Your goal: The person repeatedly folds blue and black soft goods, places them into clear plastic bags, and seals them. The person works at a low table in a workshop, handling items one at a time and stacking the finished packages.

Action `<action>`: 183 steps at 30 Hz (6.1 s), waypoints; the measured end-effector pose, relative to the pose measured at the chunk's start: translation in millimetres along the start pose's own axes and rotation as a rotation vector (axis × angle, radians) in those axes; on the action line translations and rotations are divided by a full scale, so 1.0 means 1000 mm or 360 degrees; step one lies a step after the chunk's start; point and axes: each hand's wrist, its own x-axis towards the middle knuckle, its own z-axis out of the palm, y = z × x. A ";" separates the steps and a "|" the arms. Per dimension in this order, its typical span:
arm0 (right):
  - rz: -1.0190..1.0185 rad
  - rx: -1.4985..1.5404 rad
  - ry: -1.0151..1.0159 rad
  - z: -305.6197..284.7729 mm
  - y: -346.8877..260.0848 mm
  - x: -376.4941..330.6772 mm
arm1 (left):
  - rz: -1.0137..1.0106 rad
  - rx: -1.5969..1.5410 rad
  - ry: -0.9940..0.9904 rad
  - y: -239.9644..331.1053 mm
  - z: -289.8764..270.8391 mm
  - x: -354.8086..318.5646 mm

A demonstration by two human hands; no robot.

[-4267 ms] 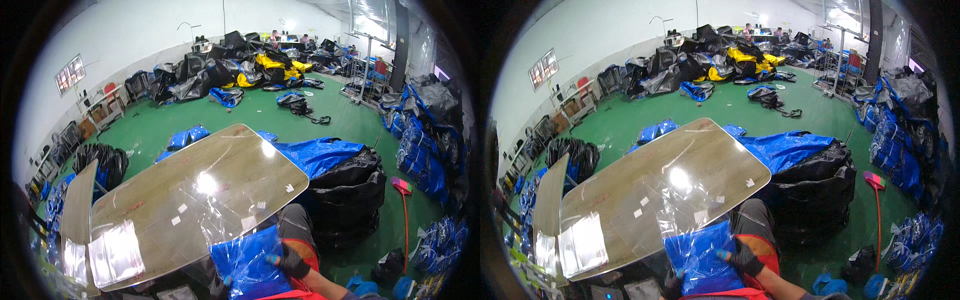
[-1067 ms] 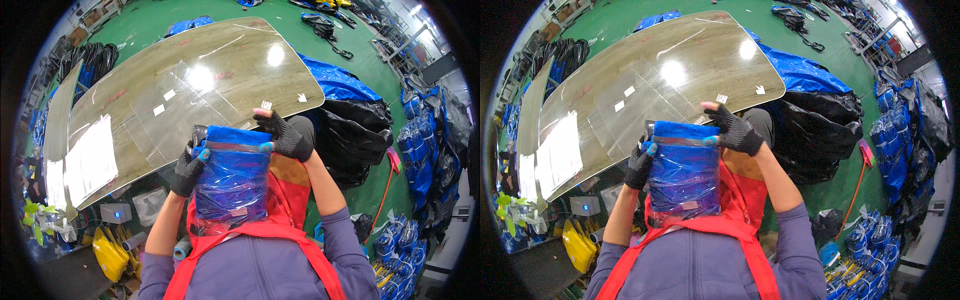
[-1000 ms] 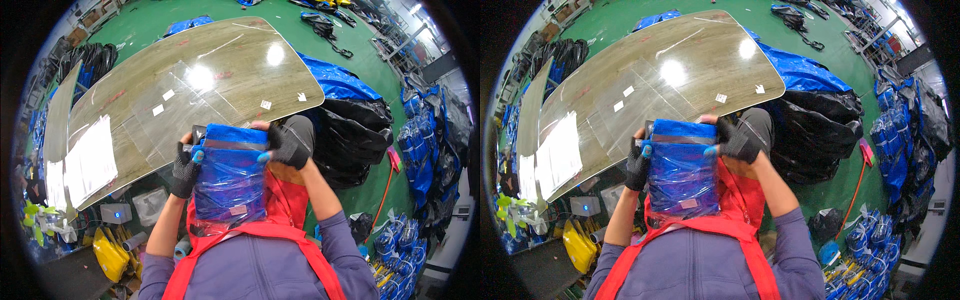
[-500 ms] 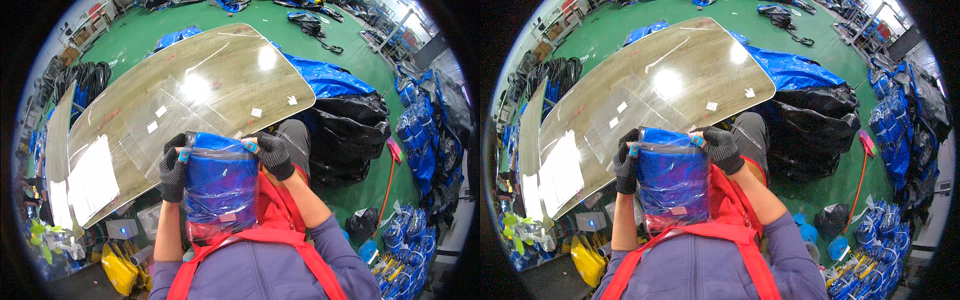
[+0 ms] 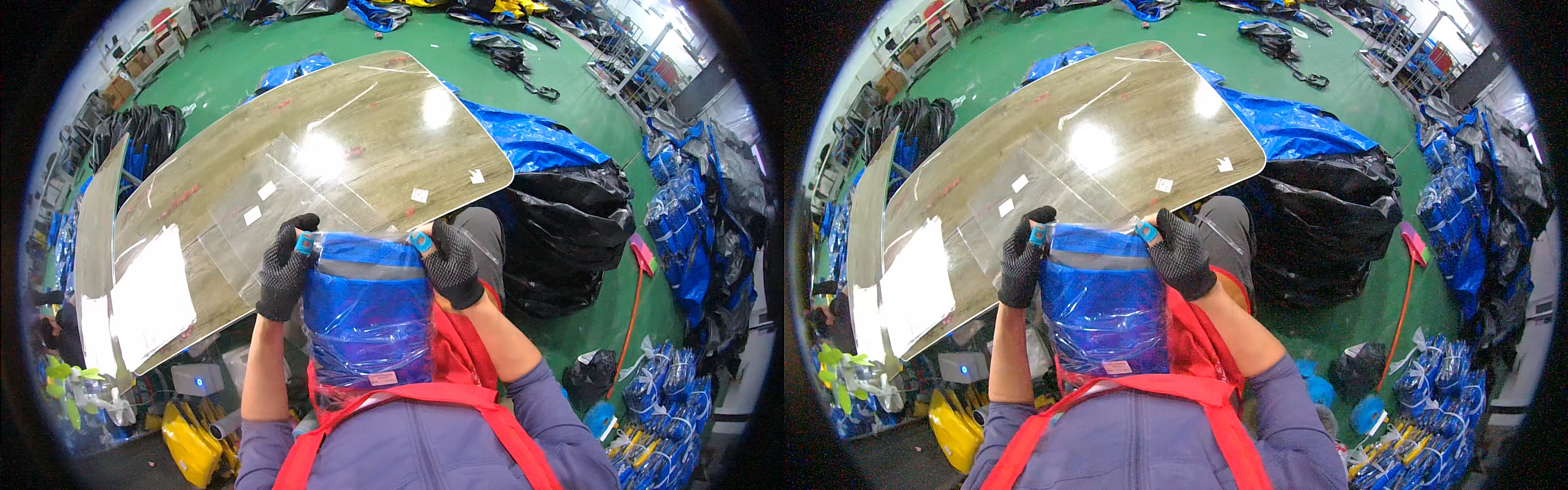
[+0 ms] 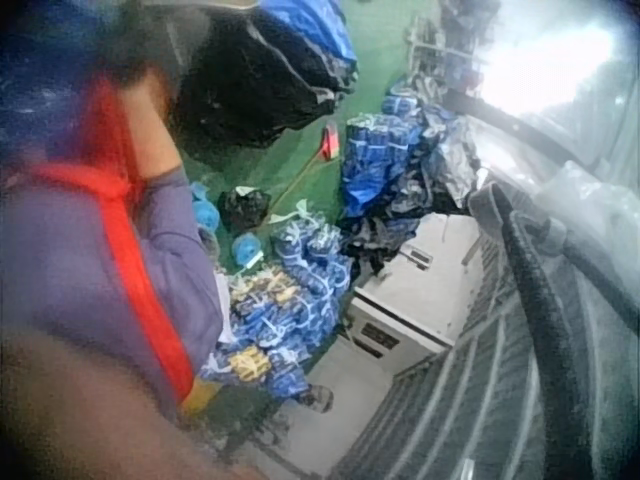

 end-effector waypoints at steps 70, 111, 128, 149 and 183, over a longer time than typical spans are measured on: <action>0.0601 0.0331 -0.0488 -0.005 0.022 0.013 | -0.0624 0.0005 -0.0205 -0.027 -0.018 0.000; -0.0859 -0.0942 -0.0755 0.109 0.019 0.164 | -0.0448 -0.0348 -0.0223 -0.041 -0.038 0.089; -0.0517 -0.0272 -0.0914 0.089 0.075 0.196 | -0.0349 -0.0212 -0.0527 -0.034 -0.045 0.094; 0.0008 0.0588 -0.0902 -0.056 0.077 0.040 | -0.0050 0.0011 -0.0607 -0.031 -0.081 0.023; 0.0302 -0.0629 -0.0012 0.136 0.127 0.216 | 0.0271 0.0418 0.0841 -0.039 0.130 0.135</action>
